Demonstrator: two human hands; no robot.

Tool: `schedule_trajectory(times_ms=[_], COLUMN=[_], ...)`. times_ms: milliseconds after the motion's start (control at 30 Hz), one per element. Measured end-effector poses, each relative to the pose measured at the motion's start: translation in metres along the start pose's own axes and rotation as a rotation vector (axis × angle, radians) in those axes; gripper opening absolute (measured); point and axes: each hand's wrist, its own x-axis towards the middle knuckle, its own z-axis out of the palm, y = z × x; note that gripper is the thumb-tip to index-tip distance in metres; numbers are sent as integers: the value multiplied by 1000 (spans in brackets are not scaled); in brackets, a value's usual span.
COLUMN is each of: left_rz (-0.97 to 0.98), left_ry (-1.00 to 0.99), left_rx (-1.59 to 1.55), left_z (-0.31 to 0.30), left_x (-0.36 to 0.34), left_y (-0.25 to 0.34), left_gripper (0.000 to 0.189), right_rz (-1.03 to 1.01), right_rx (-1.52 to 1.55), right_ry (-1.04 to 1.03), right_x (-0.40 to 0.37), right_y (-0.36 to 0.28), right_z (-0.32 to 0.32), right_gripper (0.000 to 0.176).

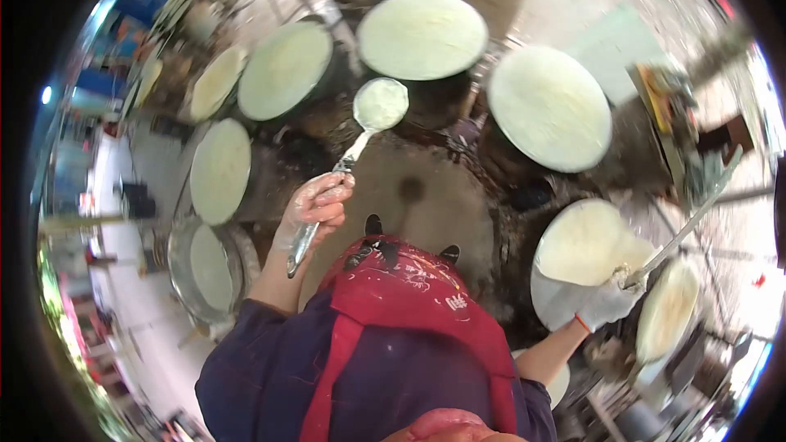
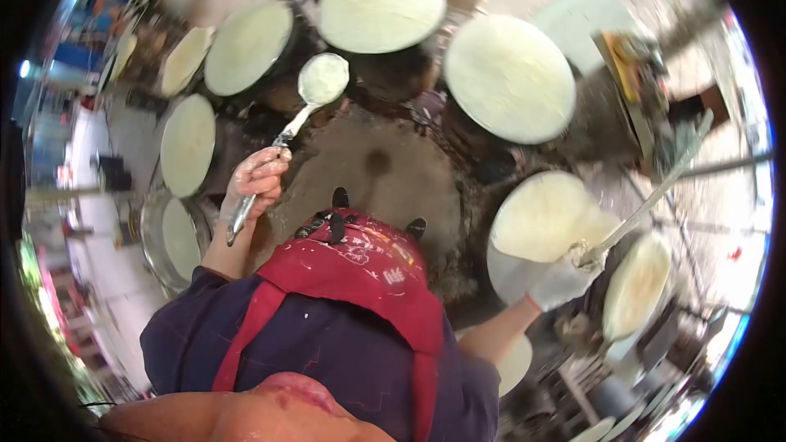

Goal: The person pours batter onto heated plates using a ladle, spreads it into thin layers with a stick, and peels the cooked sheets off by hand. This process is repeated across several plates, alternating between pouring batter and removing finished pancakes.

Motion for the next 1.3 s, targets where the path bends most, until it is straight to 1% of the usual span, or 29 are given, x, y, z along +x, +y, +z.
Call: schedule_trajectory(times_ms=[33,67,133,200,233,333,400,467,533,567,600,633,667,700,733,767,800,867,900,933,967,1000,1067,1100,1133,1167,1200,1267,1300], left_rz=[57,109,198,281,337,390,431,504,572,603,654,704,755,843,924,938,952,1003,1028,1072,1115,1155,1255,1297,1300,1301,1298,1384,1422], left_ry=[6,-7,26,80,151,359,323,237,412,505,528,555,583,680,786,810,833,776,749,703,656,607,393,287,244,199,152,365,475], left_rx=[9,21,38,56,190,320,316,296,274,259,218,177,137,194,255,181,107,7,-43,-164,-282,-399,-487,-525,-492,-460,-428,-470,-492], left_z=[-13,-26,-52,-72,-89,-109,-150,-183,-203,-212,-221,-230,-241,-273,-305,-288,-275,-268,-264,-255,-245,-237,-259,-266,-263,-258,-251,-230,-222], left_x=[-14,-45,-75,-112,-129,-183,-221,-254,-284,-297,-306,-313,-323,-332,-341,-343,-345,-347,-345,-342,-337,-330,-327,-329,-327,-324,-320,-312,-307], left_y=[9,15,36,58,70,111,134,150,161,165,169,171,170,164,159,164,169,174,178,183,188,192,186,184,189,195,201,213,217], left_gripper=[30,30,29,28,26,22,25,26,27,27,26,25,24,23,23,22,22,23,23,24,24,24,28,32,31,31,30,29,29], right_rz=[-29,-77,-168,-414,-458,-626,-798,-847,-759,-695,-740,-555,-485,-484,-412,-410,-407,-333,-316,-319,-205,-167,-10,14,126,132,121,83,113], right_rx=[-31,-46,-112,-104,-131,-90,68,222,351,499,573,839,929,958,951,971,992,918,988,1110,1145,1141,1225,1198,1202,1196,1070,896,932], right_ry=[-52,-98,-209,-170,-257,-430,-555,-720,-948,-1060,-1116,-1223,-1294,-1286,-1297,-1298,-1301,-1382,-1423,-1423,-1523,-1552,-1590,-1566,-1562,-1575,-1533,-1540,-1561], right_x=[-3,-12,-24,-44,-55,-104,-141,-180,-214,-228,-238,-253,-259,-270,-275,-277,-277,-287,-303,-314,-331,-344,-367,-377,-386,-391,-396,-399,-400], right_y=[-47,-74,-123,-184,-214,-316,-372,-432,-489,-516,-542,-571,-597,-648,-668,-683,-692,-706,-707,-697,-694,-684,-650,-635,-619,-598,-581,-558,-553], right_z=[3,-4,16,40,50,75,92,98,98,107,117,119,130,140,152,178,211,268,284,349,365,401,470,485,502,530,545,563,569], right_gripper=[35,34,34,33,32,30,36,37,39,38,35,30,30,31,30,29,28,28,26,21,19,17,22,22,20,19,19,22,24])
